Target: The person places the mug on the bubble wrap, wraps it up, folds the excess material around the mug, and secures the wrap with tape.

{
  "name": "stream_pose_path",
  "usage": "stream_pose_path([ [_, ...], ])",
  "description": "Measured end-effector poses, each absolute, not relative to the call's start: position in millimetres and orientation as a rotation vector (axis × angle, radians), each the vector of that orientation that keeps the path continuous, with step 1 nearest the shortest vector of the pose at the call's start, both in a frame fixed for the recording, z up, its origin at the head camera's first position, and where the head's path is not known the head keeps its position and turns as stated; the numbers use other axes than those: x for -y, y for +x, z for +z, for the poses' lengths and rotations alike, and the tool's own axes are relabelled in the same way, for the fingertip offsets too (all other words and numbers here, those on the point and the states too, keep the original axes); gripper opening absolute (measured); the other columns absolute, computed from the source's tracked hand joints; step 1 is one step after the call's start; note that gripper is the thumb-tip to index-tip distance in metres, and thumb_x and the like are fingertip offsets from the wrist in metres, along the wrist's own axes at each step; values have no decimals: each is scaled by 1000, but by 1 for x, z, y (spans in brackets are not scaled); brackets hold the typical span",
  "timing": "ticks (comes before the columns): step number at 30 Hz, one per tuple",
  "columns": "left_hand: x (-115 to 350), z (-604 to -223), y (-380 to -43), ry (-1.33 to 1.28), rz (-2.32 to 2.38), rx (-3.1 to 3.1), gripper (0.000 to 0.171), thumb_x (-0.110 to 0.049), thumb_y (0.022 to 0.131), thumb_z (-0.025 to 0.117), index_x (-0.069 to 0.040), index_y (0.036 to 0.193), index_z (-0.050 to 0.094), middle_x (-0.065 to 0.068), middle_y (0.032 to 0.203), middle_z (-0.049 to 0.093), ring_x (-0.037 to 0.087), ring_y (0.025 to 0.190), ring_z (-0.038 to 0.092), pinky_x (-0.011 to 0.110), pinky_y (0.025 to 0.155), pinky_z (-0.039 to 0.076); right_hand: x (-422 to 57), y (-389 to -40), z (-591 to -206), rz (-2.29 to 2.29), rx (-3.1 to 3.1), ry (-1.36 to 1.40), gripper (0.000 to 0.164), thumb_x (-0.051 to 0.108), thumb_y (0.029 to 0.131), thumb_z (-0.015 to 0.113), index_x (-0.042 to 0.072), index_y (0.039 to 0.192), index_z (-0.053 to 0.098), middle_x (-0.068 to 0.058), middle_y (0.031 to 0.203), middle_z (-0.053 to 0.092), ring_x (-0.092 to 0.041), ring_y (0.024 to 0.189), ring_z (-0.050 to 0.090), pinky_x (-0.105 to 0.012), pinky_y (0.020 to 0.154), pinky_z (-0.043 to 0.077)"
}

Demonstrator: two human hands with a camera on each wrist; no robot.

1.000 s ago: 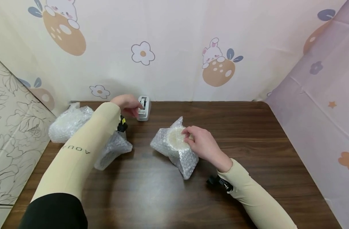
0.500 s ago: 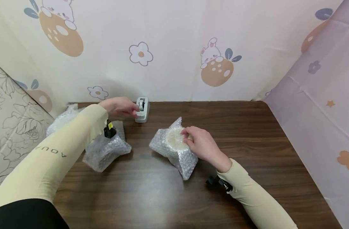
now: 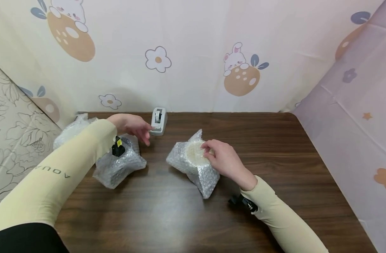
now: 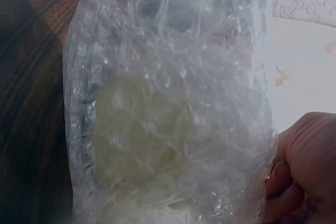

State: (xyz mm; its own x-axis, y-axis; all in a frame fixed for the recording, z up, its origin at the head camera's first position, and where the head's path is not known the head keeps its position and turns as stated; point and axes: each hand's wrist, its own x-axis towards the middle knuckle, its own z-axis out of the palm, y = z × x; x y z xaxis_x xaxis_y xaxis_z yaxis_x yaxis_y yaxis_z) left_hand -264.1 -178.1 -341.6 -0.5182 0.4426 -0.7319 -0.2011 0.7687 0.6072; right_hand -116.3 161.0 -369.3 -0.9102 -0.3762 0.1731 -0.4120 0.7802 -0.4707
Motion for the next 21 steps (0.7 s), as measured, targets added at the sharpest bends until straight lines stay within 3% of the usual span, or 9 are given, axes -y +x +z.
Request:
stream_pose_path([
  [3,176,-343,-264,139,793,-1970,47,-38,108,37,-11,75,58,11,96,75,29,111,67,49,113,27,-161,-116,-369,792,2892,645,18,8,88,75,11,105,71,2,92,67,-14,75,61,-36,69,50],
  [10,172,-343,-265,87,736,-1977,50,-37,109,36,-9,70,51,7,80,75,30,106,68,45,108,35,-162,-115,-369,791,2894,642,17,7,88,74,10,105,71,2,92,67,-13,73,60,-35,68,49],
  [17,153,-328,-264,186,671,-1999,47,-30,108,39,-2,80,64,13,94,75,29,101,69,46,102,43,-160,-115,-368,787,2906,646,17,7,89,73,10,106,71,1,93,67,-13,75,60,-35,69,50],
  [21,145,-324,-269,155,693,-1973,43,-24,107,41,1,82,64,17,96,74,31,102,69,45,102,45,-161,-115,-368,780,2899,645,17,7,89,73,10,105,71,1,94,68,-13,74,61,-36,69,50],
])
